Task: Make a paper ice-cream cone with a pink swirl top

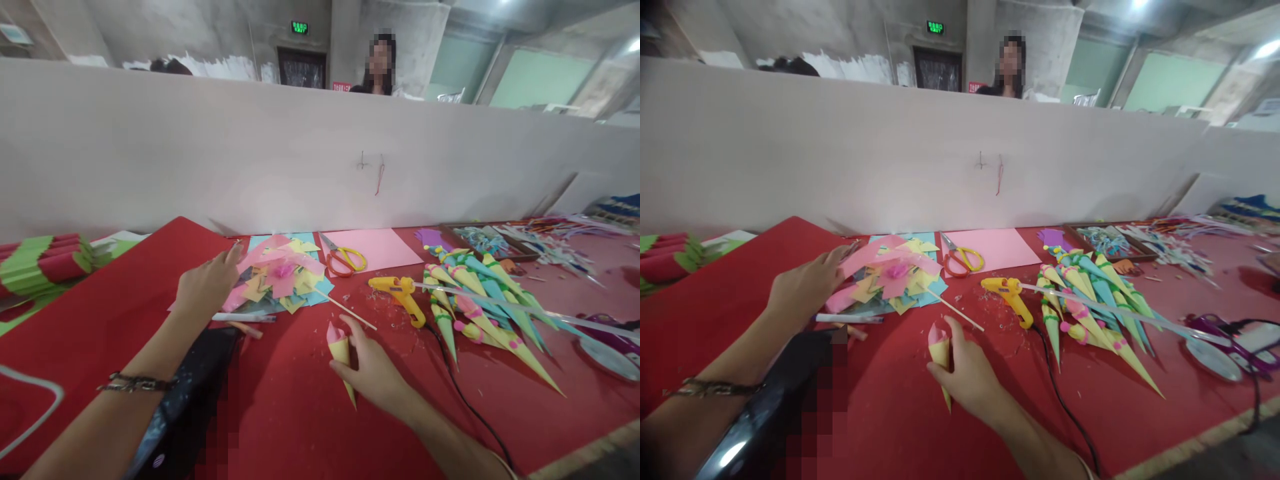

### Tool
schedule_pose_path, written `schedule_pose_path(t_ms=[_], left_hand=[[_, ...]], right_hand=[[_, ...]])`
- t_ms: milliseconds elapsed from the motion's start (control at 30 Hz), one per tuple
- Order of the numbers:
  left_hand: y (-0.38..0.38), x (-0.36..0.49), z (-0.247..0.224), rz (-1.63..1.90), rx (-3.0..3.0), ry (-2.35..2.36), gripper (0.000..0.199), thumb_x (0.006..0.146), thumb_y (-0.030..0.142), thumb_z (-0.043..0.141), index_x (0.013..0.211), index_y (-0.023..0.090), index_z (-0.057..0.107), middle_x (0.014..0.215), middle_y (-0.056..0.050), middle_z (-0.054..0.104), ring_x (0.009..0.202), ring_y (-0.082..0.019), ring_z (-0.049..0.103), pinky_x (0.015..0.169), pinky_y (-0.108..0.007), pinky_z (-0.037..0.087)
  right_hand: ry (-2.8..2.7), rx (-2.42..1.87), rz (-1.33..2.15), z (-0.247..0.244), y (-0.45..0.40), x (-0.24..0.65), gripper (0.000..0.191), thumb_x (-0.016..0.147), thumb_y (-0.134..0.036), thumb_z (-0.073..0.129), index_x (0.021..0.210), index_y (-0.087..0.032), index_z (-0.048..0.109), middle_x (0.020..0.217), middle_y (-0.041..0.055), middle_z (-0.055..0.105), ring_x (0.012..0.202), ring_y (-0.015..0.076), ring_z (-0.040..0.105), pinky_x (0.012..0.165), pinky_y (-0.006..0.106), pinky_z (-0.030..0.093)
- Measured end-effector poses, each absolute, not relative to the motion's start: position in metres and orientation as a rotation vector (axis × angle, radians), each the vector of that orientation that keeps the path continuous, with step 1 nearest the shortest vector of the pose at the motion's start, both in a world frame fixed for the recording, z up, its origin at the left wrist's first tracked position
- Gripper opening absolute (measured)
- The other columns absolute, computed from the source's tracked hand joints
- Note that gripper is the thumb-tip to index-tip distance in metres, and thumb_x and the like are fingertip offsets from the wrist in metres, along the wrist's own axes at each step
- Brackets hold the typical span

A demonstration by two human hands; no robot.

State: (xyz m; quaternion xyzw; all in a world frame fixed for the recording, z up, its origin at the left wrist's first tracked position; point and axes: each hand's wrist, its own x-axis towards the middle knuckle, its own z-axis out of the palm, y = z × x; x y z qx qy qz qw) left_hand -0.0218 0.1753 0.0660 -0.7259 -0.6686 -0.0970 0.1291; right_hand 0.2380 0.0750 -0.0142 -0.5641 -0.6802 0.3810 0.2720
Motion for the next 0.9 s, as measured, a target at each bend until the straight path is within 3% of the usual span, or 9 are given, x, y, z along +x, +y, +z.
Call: schedule_pose_path(t_ms=[167, 333, 433, 500, 567, 700, 833, 900], left_hand=[[0.177, -0.005, 0.063, -0.271, -2.009, -1.839, 0.037, 0.088, 0.024, 0.022, 0.119, 0.014, 0.04, 0.117, -0.016, 0.044, 0.096, -0.029, 0.054, 0.06, -0.029, 0.043], [0.182, 0.012, 0.058, -0.19, -2.055, -1.782, 0.034, 0.085, 0.012, 0.024, 0.1, 0.015, 0.054, 0.107, -0.016, 0.047, 0.1, -0.029, 0.05, 0.068, -0.034, 0.044], [0.188, 0.018, 0.057, -0.148, -2.055, -1.857, 0.034, 0.082, 0.01, 0.025, 0.091, 0.011, 0.058, 0.1, -0.019, 0.051, 0.089, -0.03, 0.055, 0.062, -0.036, 0.044], [0.193, 0.021, 0.053, -0.112, -2.116, -1.902, 0.03, 0.083, 0.015, 0.03, 0.087, 0.013, 0.059, 0.093, -0.015, 0.056, 0.078, -0.026, 0.059, 0.059, -0.033, 0.045], [0.197, 0.025, 0.046, -0.1, -2.183, -1.928, 0.028, 0.084, 0.023, 0.034, 0.089, 0.015, 0.06, 0.09, -0.011, 0.059, 0.075, -0.023, 0.061, 0.06, -0.031, 0.046], [0.207, 0.034, 0.03, -0.144, -2.218, -1.956, 0.036, 0.085, 0.037, 0.036, 0.106, 0.014, 0.054, 0.097, -0.013, 0.06, 0.09, -0.025, 0.059, 0.069, -0.031, 0.046], [0.217, 0.04, 0.019, -0.2, -2.214, -1.994, 0.043, 0.084, 0.041, 0.042, 0.111, 0.01, 0.051, 0.099, -0.017, 0.06, 0.096, -0.03, 0.056, 0.076, -0.039, 0.045], [0.219, 0.04, 0.018, -0.227, -2.231, -2.024, 0.039, 0.085, 0.038, 0.044, 0.112, 0.011, 0.05, 0.103, -0.014, 0.058, 0.094, -0.027, 0.057, 0.075, -0.041, 0.046]], right_hand=[[-1.862, -1.546, 1.005, -0.013, 0.075, 0.237, 0.067, 0.071, -0.027, 0.058, 0.13, -0.018, 0.028, 0.083, 0.006, 0.06, 0.073, 0.0207, 0.056, 0.064, 0.029, 0.038], [-1.806, -1.448, 1.085, -0.017, 0.075, 0.237, 0.072, 0.069, -0.023, 0.059, 0.132, -0.017, 0.023, 0.083, 0.0037, 0.059, 0.071, 0.017, 0.055, 0.063, 0.027, 0.04], [-1.791, -1.408, 1.126, -0.02, 0.076, 0.237, 0.073, 0.07, -0.022, 0.059, 0.132, -0.017, 0.022, 0.076, -0.0002, 0.055, 0.062, 0.0134, 0.052, 0.057, 0.024, 0.039], [-1.791, -1.405, 1.114, -0.021, 0.076, 0.237, 0.072, 0.07, -0.022, 0.058, 0.132, -0.018, 0.022, 0.074, -0.0012, 0.054, 0.061, 0.0127, 0.052, 0.057, 0.024, 0.039], [-1.796, -1.412, 1.096, -0.022, 0.076, 0.236, 0.072, 0.069, -0.021, 0.058, 0.132, -0.018, 0.023, 0.075, -0.0013, 0.053, 0.062, 0.0126, 0.052, 0.057, 0.024, 0.039], [-1.82, -1.409, 1.083, -0.024, 0.077, 0.236, 0.069, 0.07, -0.021, 0.058, 0.131, -0.017, 0.026, 0.074, -0.001, 0.054, 0.061, 0.0126, 0.051, 0.058, 0.024, 0.04], [-1.843, -1.403, 1.057, -0.024, 0.078, 0.237, 0.064, 0.071, -0.023, 0.057, 0.129, -0.017, 0.029, 0.075, -0.001, 0.054, 0.061, 0.0124, 0.052, 0.057, 0.024, 0.039], [-1.847, -1.396, 1.049, -0.022, 0.077, 0.237, 0.062, 0.072, -0.023, 0.056, 0.128, -0.017, 0.03, 0.074, -0.0015, 0.053, 0.061, 0.0118, 0.052, 0.057, 0.023, 0.039]])
